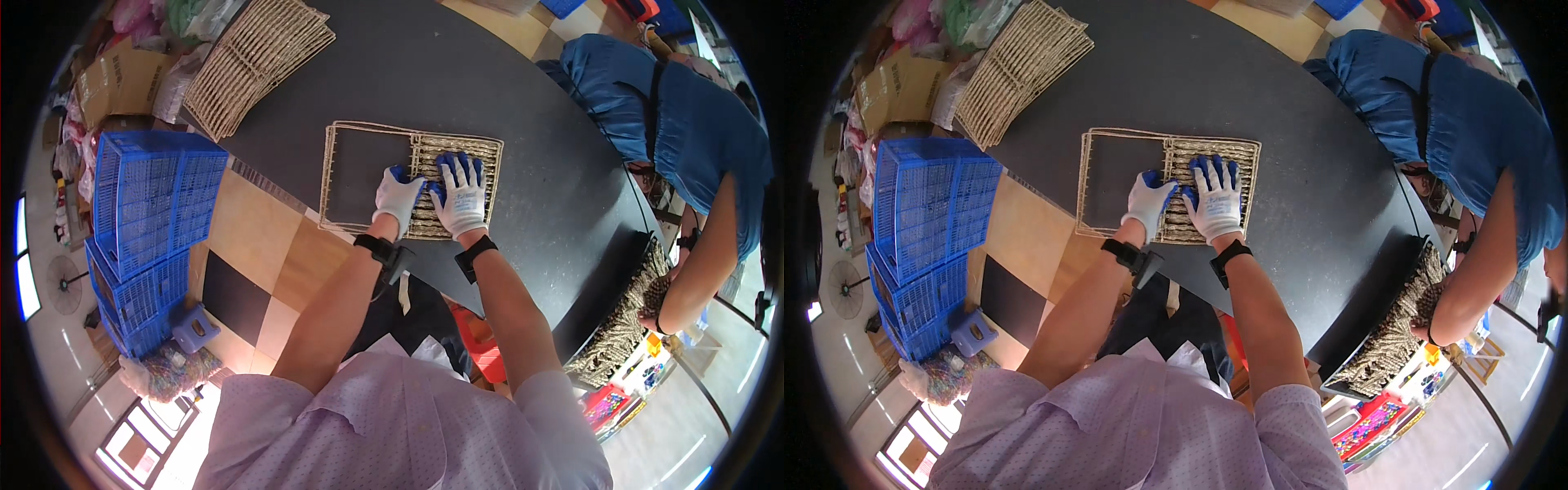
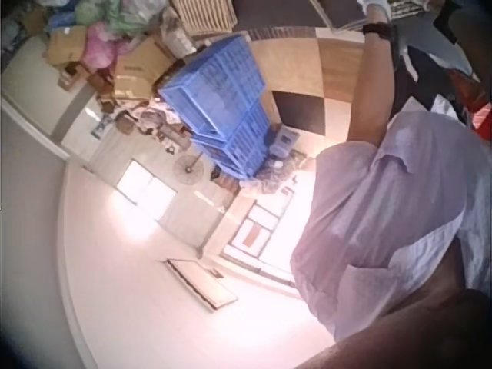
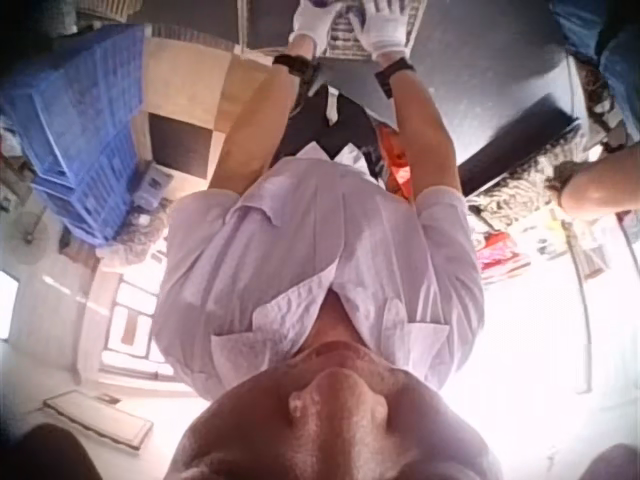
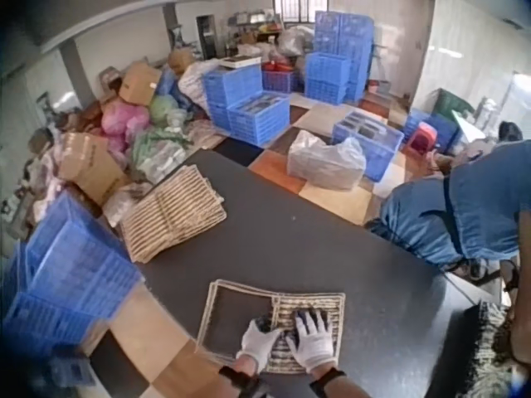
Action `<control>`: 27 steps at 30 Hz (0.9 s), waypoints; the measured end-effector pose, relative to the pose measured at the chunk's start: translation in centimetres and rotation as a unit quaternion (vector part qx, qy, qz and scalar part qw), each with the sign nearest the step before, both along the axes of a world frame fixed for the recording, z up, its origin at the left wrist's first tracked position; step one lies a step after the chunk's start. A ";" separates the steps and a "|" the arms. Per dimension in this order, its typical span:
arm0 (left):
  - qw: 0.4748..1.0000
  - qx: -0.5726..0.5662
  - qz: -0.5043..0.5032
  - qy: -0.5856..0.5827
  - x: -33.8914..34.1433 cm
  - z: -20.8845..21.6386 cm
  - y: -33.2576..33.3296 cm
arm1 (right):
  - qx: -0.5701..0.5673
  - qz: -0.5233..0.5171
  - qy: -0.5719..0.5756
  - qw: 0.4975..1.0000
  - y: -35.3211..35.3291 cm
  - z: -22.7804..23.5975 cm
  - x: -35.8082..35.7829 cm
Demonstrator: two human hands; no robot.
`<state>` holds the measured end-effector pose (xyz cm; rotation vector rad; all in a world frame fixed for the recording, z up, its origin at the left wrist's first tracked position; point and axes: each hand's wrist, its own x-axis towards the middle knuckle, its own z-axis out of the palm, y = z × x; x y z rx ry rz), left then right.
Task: The person assembles rectangular woven frames by hand, placing woven strips into wire grids and pressing them down. They handle multiple frames sequentially, stacking completed units and moving loose strips into a tray.
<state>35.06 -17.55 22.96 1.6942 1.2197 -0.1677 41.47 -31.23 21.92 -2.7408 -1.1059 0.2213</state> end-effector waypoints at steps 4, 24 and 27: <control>0.994 -0.071 -0.078 -0.009 0.5 -0.9 2.2 | 0.065 -0.003 -0.013 0.998 -0.2 -0.6 -0.1; 0.959 0.173 -0.173 -0.146 -1.6 1.0 0.0 | 0.132 0.001 0.003 0.991 -0.5 -0.4 0.7; 0.974 0.002 -0.128 -0.189 -1.6 -0.8 1.5 | 0.117 -0.008 0.002 0.993 -0.8 -0.8 0.0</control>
